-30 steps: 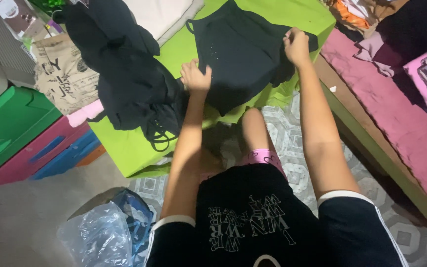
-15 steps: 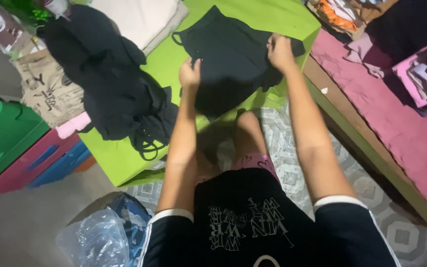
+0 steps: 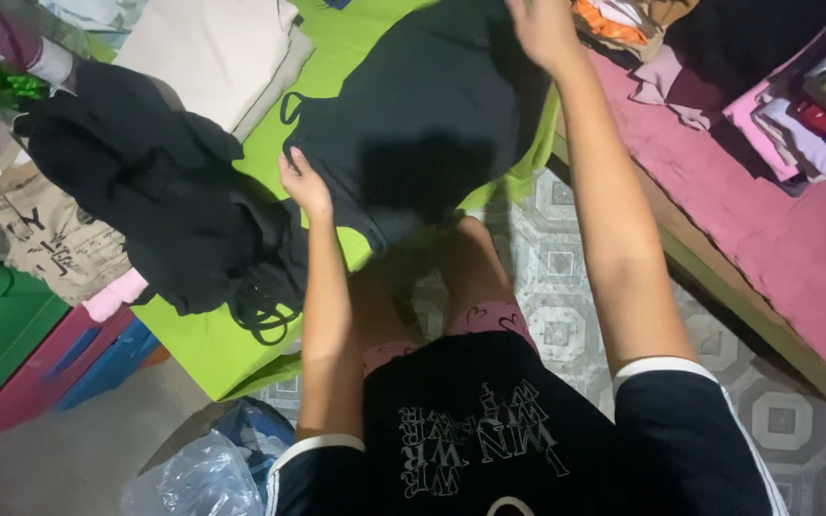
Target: The person folds a black tank top and a black shirt on a green table before placing them on a stack of clothes. They then sort through more black garments on a bed, folding another shirt and adding it to the pile.
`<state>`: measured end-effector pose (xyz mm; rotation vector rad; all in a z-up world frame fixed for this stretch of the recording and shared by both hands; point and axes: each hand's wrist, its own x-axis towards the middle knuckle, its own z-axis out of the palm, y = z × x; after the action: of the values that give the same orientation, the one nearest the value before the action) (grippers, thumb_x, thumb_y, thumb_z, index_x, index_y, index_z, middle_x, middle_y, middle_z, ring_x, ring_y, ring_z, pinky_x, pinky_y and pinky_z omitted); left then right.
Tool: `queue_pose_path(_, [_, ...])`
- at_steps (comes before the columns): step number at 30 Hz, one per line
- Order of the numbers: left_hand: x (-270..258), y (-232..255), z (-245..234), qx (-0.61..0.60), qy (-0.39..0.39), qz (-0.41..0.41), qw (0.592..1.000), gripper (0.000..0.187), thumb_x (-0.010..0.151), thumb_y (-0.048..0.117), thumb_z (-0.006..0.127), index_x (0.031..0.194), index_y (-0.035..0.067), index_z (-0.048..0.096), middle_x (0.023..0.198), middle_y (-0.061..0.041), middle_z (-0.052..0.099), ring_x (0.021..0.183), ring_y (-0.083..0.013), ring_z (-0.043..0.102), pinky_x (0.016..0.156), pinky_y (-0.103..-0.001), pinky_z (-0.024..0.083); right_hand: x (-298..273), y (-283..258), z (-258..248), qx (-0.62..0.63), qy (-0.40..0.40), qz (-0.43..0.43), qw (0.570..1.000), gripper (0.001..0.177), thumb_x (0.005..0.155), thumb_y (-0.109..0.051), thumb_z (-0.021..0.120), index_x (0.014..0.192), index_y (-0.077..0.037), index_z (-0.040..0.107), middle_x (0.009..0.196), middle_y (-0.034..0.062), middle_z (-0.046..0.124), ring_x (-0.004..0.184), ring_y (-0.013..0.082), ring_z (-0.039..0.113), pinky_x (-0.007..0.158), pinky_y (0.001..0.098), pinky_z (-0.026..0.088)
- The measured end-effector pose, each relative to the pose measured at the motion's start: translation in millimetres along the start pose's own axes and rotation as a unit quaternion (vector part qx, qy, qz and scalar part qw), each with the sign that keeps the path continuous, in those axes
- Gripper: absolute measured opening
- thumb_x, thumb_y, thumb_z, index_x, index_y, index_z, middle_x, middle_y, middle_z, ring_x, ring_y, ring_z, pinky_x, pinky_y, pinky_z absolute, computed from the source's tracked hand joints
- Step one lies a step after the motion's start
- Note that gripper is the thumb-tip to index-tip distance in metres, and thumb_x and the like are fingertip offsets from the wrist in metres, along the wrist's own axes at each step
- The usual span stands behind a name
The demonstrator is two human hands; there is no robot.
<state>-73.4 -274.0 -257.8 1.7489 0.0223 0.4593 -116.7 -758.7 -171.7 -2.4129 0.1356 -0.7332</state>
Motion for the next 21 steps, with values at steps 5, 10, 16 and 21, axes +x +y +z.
queue_pose_path(5, [-3.9, 27.2, 0.8, -0.022, -0.006, 0.062, 0.998, 0.025, 0.109, 0.018, 0.053, 0.106, -0.006, 0.06, 0.09, -0.007, 0.068, 0.082, -0.0128, 0.061, 0.078, -0.031, 0.05, -72.8, 86.4, 23.9, 0.034, 0.153, 0.09, 0.983, 0.03, 0.108, -0.025, 0.061, 0.115, 0.004, 0.061, 0.101, 0.0256, 0.07, 0.092, 0.0421, 0.069, 0.081, 0.0478, 0.054])
queue_pose_path(10, [-5.9, 47.1, 1.1, -0.006, -0.004, 0.005, 1.0, 0.032, 0.108, 0.021, 0.054, 0.089, -0.004, 0.062, 0.071, -0.001, 0.057, 0.066, -0.0102, 0.047, 0.063, -0.031, 0.044, -125.8, 117.6, 68.4, 0.182, 0.108, 0.36, 0.908, 0.045, 0.108, -0.044, 0.063, 0.115, 0.001, 0.062, 0.095, 0.0128, 0.067, 0.087, 0.0217, 0.063, 0.081, 0.0404, 0.052])
queue_pose_path(16, [-3.9, 26.4, 1.7, -0.045, -0.007, -0.017, 0.999, 0.041, 0.112, 0.023, 0.058, 0.081, -0.004, 0.052, 0.069, 0.003, 0.043, 0.067, -0.0075, 0.035, 0.059, -0.029, 0.034, -144.1, 64.5, 49.3, 0.354, 0.048, 0.323, 0.876, 0.044, 0.103, -0.039, 0.075, 0.112, 0.004, 0.071, 0.102, 0.0055, 0.073, 0.089, 0.0147, 0.065, 0.08, 0.0336, 0.053])
queue_pose_path(21, [-8.1, 47.1, -1.7, -0.043, -0.003, -0.001, 0.999, 0.038, 0.102, 0.025, 0.068, 0.075, 0.0, 0.057, 0.065, 0.006, 0.047, 0.063, -0.0055, 0.037, 0.055, -0.029, 0.033, -129.2, -12.0, -41.9, 0.427, -0.02, 0.386, 0.818, 0.032, 0.097, -0.026, 0.074, 0.116, -0.002, 0.066, 0.103, 0.0055, 0.075, 0.089, 0.0169, 0.072, 0.079, 0.0347, 0.058])
